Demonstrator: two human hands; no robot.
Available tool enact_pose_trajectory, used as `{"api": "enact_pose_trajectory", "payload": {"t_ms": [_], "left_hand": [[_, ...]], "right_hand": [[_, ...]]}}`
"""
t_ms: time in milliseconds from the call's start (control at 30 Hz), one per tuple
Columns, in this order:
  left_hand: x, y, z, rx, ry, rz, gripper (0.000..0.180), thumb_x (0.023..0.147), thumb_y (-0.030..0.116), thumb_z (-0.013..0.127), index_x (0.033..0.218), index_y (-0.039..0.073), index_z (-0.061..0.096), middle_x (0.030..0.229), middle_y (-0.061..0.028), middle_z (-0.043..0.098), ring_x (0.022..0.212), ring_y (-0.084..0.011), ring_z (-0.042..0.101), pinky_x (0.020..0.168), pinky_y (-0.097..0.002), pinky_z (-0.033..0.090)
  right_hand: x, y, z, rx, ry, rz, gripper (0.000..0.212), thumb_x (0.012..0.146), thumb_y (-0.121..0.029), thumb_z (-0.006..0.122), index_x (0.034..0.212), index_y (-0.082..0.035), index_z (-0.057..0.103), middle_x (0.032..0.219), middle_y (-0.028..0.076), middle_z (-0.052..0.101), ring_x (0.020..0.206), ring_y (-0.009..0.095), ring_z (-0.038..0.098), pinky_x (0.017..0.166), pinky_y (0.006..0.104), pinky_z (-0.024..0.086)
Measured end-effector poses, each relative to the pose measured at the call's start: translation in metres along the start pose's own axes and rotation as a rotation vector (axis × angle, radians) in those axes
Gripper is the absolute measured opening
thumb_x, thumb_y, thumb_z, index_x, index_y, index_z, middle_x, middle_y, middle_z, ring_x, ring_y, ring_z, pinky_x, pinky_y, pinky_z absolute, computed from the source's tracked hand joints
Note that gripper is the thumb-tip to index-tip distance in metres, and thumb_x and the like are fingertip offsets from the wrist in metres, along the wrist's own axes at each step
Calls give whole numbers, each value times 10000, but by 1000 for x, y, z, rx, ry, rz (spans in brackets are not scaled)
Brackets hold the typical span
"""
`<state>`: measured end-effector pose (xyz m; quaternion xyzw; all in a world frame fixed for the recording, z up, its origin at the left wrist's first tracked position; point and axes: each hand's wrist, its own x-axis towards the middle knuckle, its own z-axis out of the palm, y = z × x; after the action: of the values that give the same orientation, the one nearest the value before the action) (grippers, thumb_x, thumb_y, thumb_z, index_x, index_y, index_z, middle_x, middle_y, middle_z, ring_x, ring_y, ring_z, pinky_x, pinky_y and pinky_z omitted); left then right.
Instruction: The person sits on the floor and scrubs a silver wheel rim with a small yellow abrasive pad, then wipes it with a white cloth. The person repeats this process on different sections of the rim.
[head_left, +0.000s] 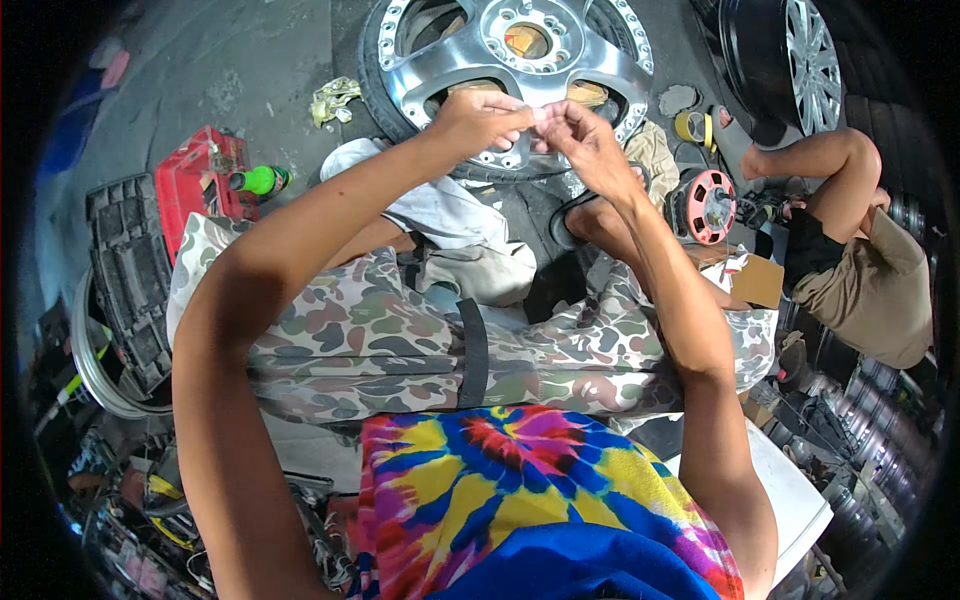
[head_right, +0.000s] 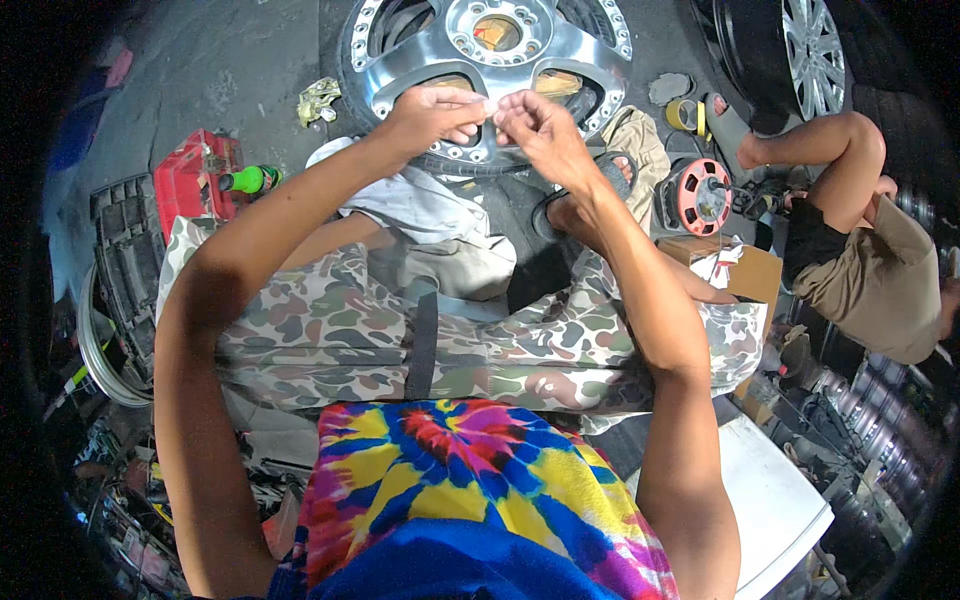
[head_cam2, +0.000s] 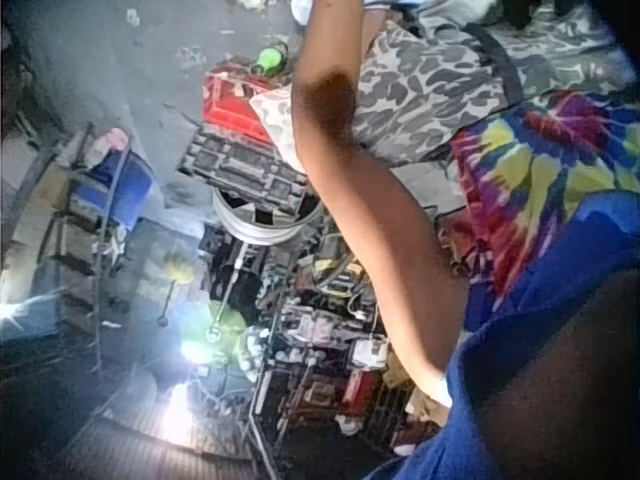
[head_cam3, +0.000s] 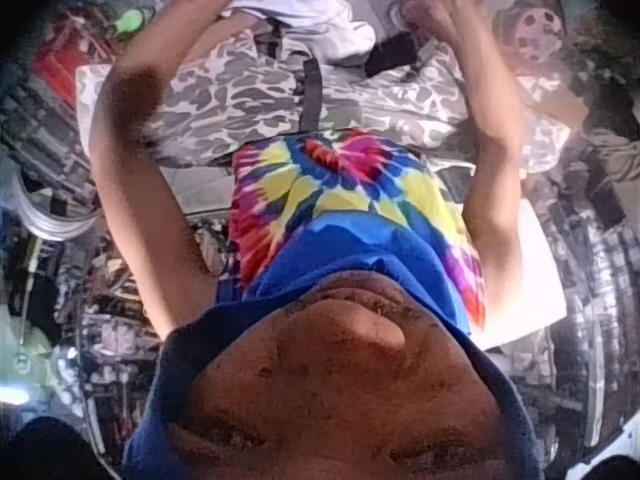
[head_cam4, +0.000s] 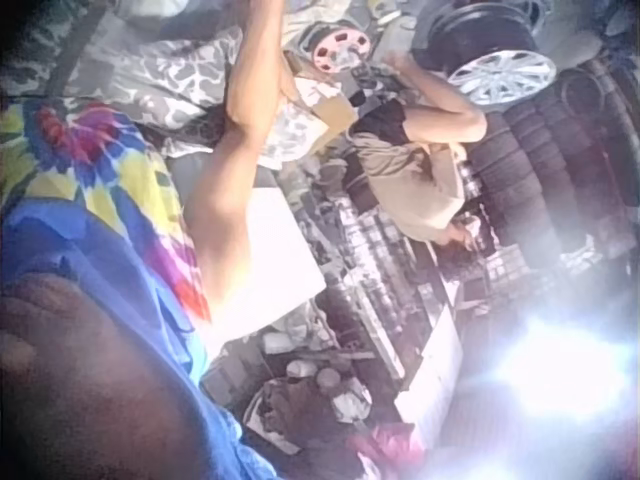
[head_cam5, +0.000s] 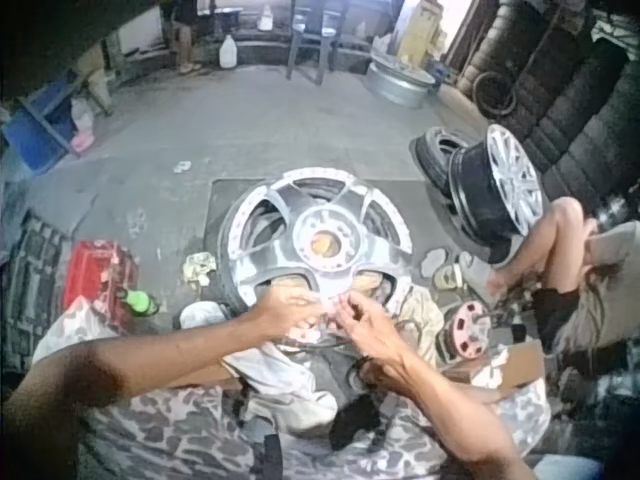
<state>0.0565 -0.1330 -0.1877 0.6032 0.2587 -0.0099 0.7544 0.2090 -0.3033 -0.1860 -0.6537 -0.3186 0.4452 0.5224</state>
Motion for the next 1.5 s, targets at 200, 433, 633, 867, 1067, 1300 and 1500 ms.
{"api": "enact_pose_trajectory", "payload": {"t_ms": [200,433,633,867,1067,1300,1500], "left_hand": [[0,5,-31,224,-36,35,309,939,293,832,963,-12,789,813,-55,742,724,-91,693,674,-236,580],[-13,8,-52,722,-39,128,300,937,329,773,1024,43,802,840,-133,773,794,-257,772,783,-380,618],[-26,-13,-45,1326,-209,427,407,841,215,836,1193,51,716,1175,-147,702,1154,-329,662,991,-456,545],[-27,-37,-55,1425,-190,634,298,791,170,868,1016,63,704,1118,-111,653,1121,-326,638,958,-454,536],[-25,-39,-54,1439,-179,601,271,807,179,860,999,61,709,1106,-111,657,1095,-319,651,951,-447,543],[-23,-29,-53,1501,-273,414,369,869,181,812,1170,29,664,1218,-135,638,1200,-346,607,1018,-460,519],[-20,-36,-60,1506,-253,436,361,872,190,809,1158,30,658,1185,-132,632,1195,-341,610,1002,-459,525]], "right_hand": [[9,-2,-4,-139,-182,-54,169,1074,-176,649,1150,-24,654,999,10,674,913,102,664,804,295,555],[70,-16,-42,-860,-21,-610,257,1039,-187,601,1241,-34,642,1172,201,680,1070,432,670,930,471,550],[104,-7,-42,-893,-60,-710,253,1036,-219,674,1189,-18,667,1104,173,690,1011,415,664,900,451,543],[115,-12,-34,-1007,-113,-791,232,1037,-235,669,1169,-47,705,1147,166,714,1075,403,681,949,463,546],[109,-15,-41,-1025,-170,-716,255,1042,-244,662,1202,-52,713,1172,170,715,1091,403,681,961,463,546],[113,-10,-41,-995,-134,-771,260,1039,-236,667,1206,-41,703,1164,177,715,1080,406,683,945,462,552],[104,-14,-43,-994,-181,-682,251,1030,-221,679,1198,-36,699,1128,171,715,1067,405,684,938,462,547]]}}
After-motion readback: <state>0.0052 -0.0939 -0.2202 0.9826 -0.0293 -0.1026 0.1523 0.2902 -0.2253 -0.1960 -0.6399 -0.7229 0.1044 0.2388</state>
